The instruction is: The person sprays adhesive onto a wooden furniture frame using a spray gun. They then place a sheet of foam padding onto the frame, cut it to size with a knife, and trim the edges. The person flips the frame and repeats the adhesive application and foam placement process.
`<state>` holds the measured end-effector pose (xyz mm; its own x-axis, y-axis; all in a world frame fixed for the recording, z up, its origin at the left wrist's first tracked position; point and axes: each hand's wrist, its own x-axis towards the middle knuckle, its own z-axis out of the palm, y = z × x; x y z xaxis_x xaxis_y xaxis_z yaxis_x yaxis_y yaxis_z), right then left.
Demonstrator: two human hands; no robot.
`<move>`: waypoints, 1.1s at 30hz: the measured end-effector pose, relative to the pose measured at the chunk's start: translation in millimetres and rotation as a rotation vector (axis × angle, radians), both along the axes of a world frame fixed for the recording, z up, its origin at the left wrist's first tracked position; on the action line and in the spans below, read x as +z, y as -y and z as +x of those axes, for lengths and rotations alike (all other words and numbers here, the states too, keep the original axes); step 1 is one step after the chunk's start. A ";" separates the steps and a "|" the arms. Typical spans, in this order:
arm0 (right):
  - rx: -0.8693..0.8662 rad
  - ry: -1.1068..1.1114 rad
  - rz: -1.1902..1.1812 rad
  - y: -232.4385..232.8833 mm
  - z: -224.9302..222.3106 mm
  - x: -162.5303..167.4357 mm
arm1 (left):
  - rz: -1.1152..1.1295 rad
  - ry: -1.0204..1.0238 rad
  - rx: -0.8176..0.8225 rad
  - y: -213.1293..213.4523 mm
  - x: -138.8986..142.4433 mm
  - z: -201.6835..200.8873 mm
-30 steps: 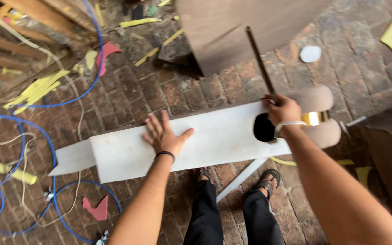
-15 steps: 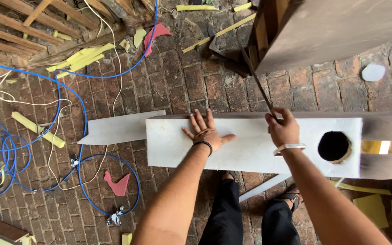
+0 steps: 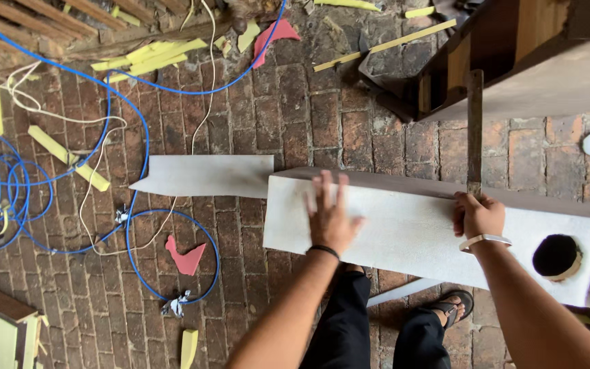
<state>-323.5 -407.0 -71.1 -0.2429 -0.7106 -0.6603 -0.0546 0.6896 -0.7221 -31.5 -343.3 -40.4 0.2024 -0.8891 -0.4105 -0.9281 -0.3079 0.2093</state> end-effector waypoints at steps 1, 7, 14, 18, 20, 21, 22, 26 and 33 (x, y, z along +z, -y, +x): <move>0.005 -0.015 0.009 0.3 1.2 -0.1 | -0.061 0.071 0.045 -5.4 3.2 21.2; 0.020 -0.041 0.016 -1.0 3.5 4.1 | 0.217 0.108 0.219 9.2 20.3 88.5; 0.015 -0.060 0.043 2.4 7.2 12.8 | 0.348 0.181 0.168 25.6 30.1 81.7; 0.019 -0.055 0.047 3.7 9.4 16.5 | 0.370 0.171 0.173 26.4 25.2 83.6; 0.010 -0.062 0.067 3.3 9.9 18.0 | 0.363 0.135 0.201 26.7 19.7 84.8; 0.010 -0.067 0.067 3.1 9.9 18.7 | 0.363 0.119 0.218 24.6 16.9 85.7; 0.009 -0.068 0.065 2.5 10.0 19.4 | 0.326 0.101 0.220 20.9 14.4 87.1; 0.026 -0.045 0.039 1.1 9.1 21.6 | 0.075 -0.127 0.406 -6.2 7.4 97.7; 0.076 0.037 0.013 -9.4 -1.0 22.5 | 0.039 -0.251 0.854 -56.5 6.4 109.6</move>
